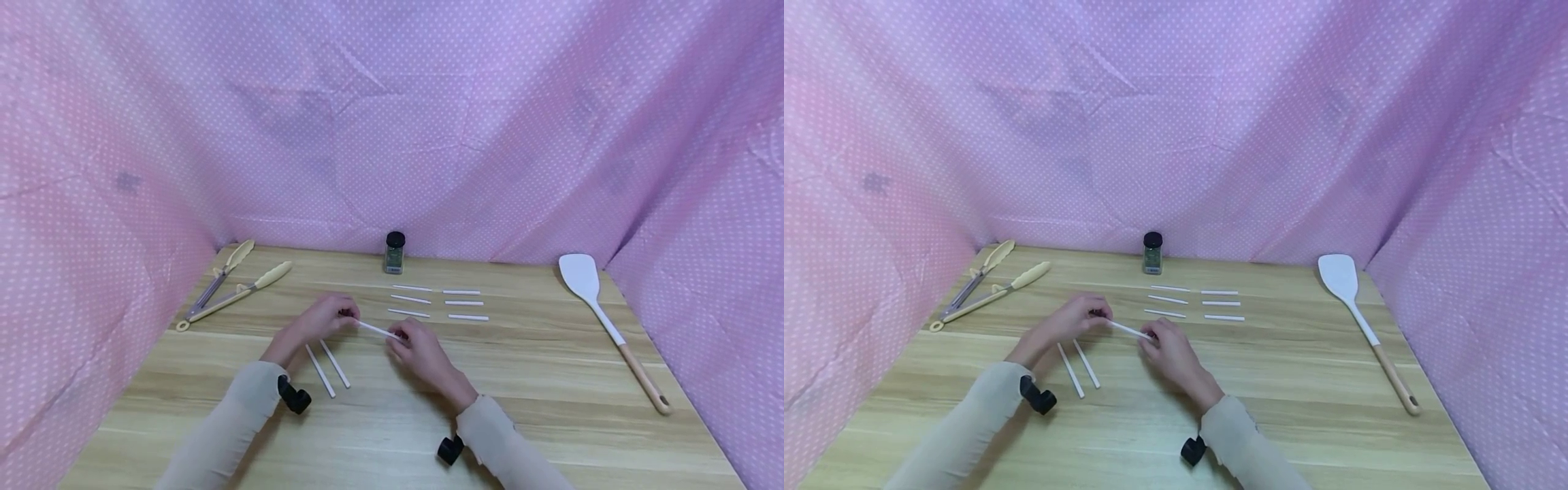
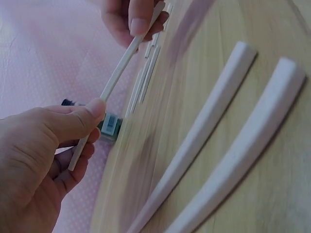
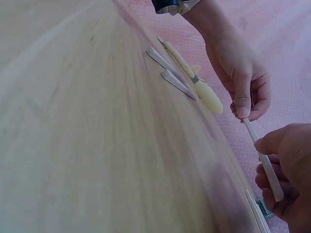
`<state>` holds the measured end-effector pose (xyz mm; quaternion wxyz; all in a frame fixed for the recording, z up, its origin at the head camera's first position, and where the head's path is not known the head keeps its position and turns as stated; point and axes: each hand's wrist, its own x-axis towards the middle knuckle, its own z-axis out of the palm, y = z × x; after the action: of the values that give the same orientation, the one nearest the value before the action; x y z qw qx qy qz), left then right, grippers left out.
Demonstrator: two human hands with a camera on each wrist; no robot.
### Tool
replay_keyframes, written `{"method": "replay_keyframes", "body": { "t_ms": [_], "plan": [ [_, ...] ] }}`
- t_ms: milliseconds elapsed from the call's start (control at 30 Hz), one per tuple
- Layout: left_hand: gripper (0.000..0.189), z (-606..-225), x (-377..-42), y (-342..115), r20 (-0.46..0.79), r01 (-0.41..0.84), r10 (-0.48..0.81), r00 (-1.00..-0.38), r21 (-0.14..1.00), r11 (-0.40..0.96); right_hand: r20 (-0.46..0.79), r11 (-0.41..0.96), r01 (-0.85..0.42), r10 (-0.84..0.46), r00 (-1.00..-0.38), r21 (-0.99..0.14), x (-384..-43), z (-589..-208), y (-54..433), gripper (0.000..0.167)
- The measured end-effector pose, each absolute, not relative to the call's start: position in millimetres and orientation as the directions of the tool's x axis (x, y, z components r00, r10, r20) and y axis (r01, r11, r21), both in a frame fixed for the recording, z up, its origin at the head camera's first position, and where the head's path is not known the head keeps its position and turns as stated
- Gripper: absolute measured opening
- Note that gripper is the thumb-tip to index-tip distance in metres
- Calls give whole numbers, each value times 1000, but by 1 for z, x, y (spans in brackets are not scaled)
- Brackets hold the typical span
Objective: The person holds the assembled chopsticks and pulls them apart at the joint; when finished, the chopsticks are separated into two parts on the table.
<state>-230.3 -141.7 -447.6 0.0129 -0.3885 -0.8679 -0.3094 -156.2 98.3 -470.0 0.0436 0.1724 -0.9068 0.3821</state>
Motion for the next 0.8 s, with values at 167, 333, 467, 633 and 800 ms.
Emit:
{"method": "replay_keyframes", "body": {
  "t_ms": [167,333,467,633,800],
  "plan": [
    [6,-447,-228,-134,218,650,659,-720,545,530,227,680,-346,-262,-938,-647,-158,-469,99,9],
    [3,-442,-225,-128,169,635,673,-720,552,541,221,686,-336,-253,-942,-646,-159,-465,103,8],
    [5,-438,-223,-122,147,639,689,-710,546,542,229,672,-339,-251,-941,-658,-160,-462,106,8],
    [5,-434,-222,-117,139,646,696,-704,533,547,250,664,-357,-255,-934,-657,-160,-459,108,7],
    [5,-431,-221,-113,134,660,714,-687,526,536,271,642,-380,-267,-925,-666,-160,-457,109,10]
  ]
}}
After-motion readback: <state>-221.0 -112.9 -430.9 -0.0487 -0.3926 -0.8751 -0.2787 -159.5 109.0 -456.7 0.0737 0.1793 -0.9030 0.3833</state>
